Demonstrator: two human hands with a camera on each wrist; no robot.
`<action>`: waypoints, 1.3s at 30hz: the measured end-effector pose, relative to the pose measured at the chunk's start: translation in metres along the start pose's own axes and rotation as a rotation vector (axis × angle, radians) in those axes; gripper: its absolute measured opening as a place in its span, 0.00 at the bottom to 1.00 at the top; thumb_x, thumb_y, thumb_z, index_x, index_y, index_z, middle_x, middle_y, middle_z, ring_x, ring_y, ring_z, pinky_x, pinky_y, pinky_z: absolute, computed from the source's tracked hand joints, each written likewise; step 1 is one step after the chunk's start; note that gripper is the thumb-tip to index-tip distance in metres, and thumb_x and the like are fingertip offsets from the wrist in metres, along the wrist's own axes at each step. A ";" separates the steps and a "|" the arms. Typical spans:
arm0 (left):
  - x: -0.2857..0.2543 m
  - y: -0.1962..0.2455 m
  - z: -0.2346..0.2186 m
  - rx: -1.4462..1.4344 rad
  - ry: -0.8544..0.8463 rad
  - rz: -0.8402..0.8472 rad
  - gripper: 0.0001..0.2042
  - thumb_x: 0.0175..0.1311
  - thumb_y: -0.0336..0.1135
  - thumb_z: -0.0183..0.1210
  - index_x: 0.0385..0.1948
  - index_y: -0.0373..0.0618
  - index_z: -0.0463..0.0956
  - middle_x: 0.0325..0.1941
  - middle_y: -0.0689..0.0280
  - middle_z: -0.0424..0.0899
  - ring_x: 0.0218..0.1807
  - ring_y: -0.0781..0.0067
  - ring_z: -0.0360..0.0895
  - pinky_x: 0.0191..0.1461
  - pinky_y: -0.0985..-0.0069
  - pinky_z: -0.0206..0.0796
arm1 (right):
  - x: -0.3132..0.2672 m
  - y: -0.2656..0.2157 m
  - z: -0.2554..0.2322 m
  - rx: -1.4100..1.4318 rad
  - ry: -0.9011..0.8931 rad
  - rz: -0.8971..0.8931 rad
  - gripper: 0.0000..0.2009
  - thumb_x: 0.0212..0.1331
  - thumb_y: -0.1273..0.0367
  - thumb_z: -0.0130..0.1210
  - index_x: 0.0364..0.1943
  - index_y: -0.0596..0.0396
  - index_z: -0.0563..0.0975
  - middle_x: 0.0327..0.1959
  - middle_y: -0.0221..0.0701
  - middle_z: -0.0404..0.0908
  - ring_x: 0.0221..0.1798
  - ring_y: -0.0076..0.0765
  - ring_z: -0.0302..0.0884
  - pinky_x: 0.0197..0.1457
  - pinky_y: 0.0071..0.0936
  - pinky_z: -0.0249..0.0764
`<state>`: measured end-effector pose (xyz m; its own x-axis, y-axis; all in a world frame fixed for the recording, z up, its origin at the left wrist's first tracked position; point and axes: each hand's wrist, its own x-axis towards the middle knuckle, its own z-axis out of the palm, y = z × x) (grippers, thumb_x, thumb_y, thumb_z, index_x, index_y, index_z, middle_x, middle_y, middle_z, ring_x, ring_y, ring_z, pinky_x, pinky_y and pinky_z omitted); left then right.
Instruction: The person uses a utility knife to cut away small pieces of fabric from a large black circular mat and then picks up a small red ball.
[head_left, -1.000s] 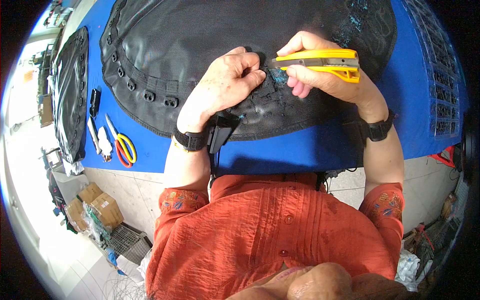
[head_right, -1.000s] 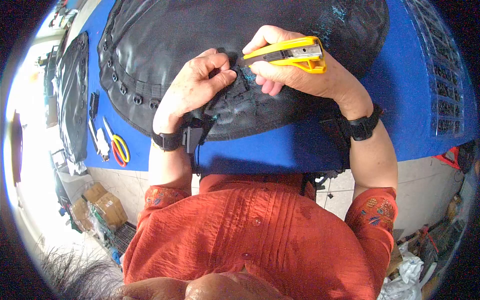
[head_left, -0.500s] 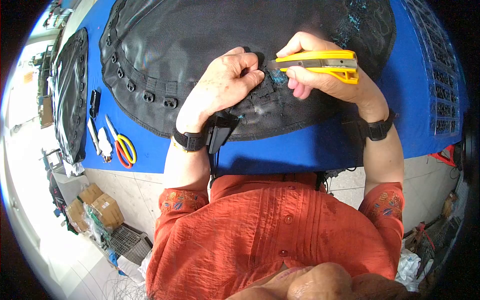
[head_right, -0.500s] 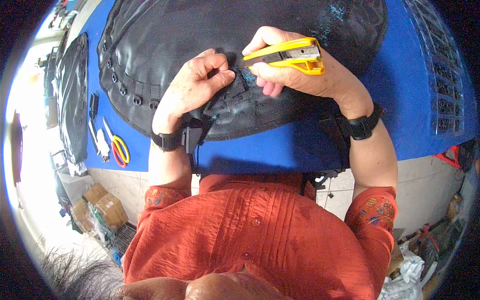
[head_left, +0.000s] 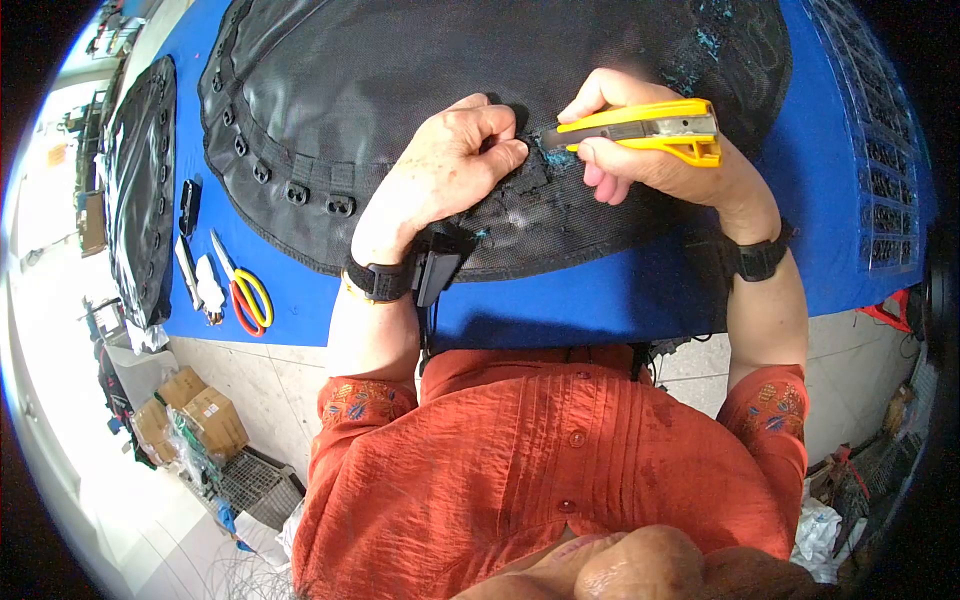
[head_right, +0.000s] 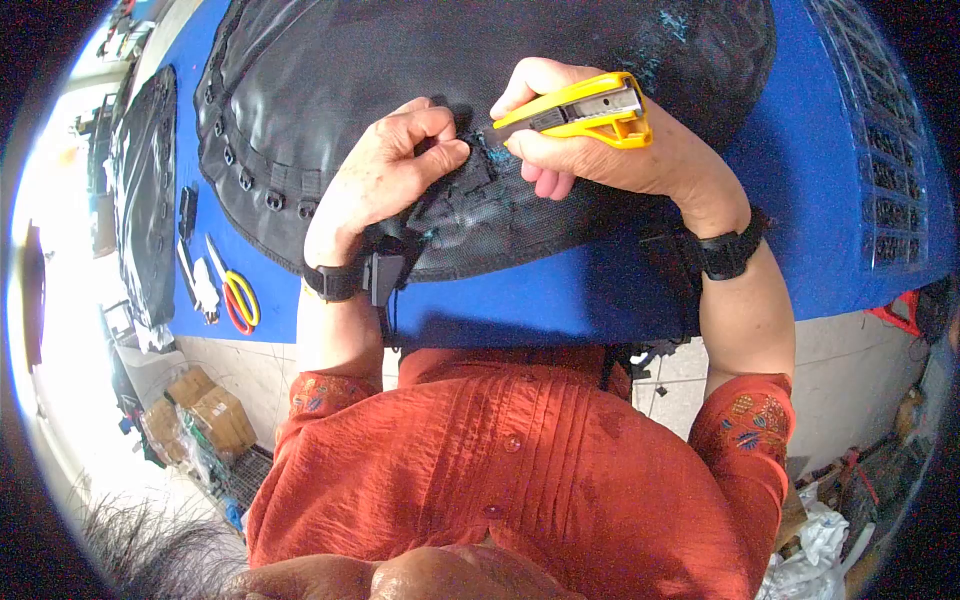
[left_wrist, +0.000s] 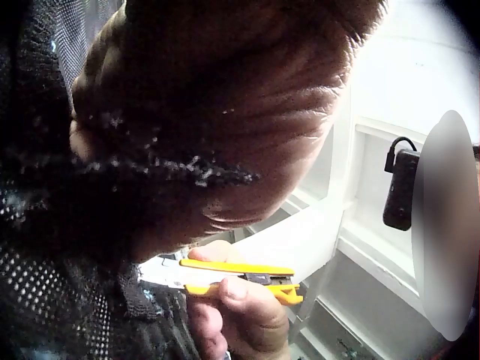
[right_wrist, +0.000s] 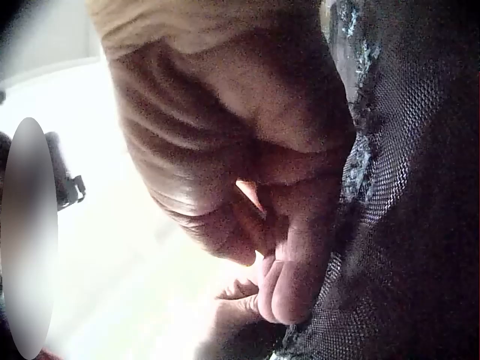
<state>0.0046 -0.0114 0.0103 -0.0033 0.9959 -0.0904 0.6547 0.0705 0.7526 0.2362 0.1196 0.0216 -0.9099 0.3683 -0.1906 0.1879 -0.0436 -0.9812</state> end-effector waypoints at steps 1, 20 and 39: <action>0.000 -0.001 0.000 0.004 -0.001 0.007 0.12 0.67 0.36 0.64 0.27 0.39 0.74 0.31 0.58 0.73 0.34 0.56 0.75 0.42 0.62 0.68 | 0.000 0.000 0.000 0.004 -0.003 0.000 0.10 0.70 0.70 0.58 0.52 0.55 0.78 0.34 0.30 0.85 0.33 0.22 0.86 0.37 0.22 0.84; 0.000 0.000 -0.002 -0.005 -0.008 0.023 0.12 0.67 0.35 0.63 0.27 0.38 0.74 0.31 0.57 0.74 0.34 0.54 0.75 0.42 0.61 0.68 | 0.005 0.003 0.004 0.058 0.057 0.004 0.12 0.70 0.65 0.61 0.52 0.55 0.77 0.33 0.32 0.86 0.31 0.26 0.87 0.35 0.25 0.85; 0.001 0.000 -0.001 0.023 -0.022 -0.011 0.12 0.68 0.36 0.65 0.29 0.37 0.75 0.31 0.59 0.73 0.34 0.58 0.75 0.41 0.63 0.67 | -0.002 -0.003 -0.001 0.024 -0.024 0.062 0.11 0.70 0.69 0.58 0.53 0.55 0.78 0.30 0.30 0.84 0.30 0.24 0.86 0.32 0.23 0.83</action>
<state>0.0037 -0.0100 0.0112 0.0061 0.9935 -0.1135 0.6718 0.0800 0.7364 0.2378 0.1195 0.0248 -0.9057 0.3416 -0.2511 0.2351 -0.0881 -0.9680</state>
